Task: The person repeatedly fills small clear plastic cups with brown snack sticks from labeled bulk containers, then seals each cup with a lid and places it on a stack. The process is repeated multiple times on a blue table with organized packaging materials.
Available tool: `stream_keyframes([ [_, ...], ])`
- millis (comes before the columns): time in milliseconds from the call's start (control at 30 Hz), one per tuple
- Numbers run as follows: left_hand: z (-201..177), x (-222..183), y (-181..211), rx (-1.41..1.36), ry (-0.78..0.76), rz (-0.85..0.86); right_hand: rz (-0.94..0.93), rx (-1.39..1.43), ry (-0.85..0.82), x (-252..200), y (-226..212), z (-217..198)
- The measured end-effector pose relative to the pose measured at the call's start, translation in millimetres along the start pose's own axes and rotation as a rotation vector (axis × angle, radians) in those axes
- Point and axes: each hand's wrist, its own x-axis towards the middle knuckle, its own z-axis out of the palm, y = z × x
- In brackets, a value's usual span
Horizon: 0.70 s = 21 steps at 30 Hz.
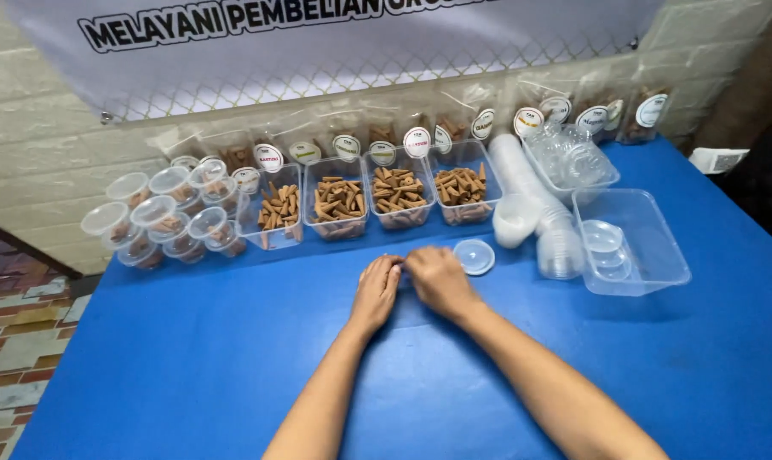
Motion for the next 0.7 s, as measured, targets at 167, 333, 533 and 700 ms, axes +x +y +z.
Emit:
stream_keyframes([
  [167, -0.7, 3.4, -4.8, -0.084, 0.06, 0.018, 0.236, -0.27, 0.187, 23.5, 73.6, -67.0],
  [333, -1.6, 0.7, -1.7, -0.076, 0.076, 0.049, 0.576, -0.289, 0.133, -3.5, 153.2, -65.2],
  [533, 2.1, -1.1, 1.9, -0.056, 0.091, 0.038, 0.725, -0.147, -0.019, -18.2, 193.2, -58.0],
  [700, 1.6, -1.4, 2.6, -0.047, 0.093, 0.068, 0.767, -0.125, 0.031, -15.1, 191.3, -59.1],
])
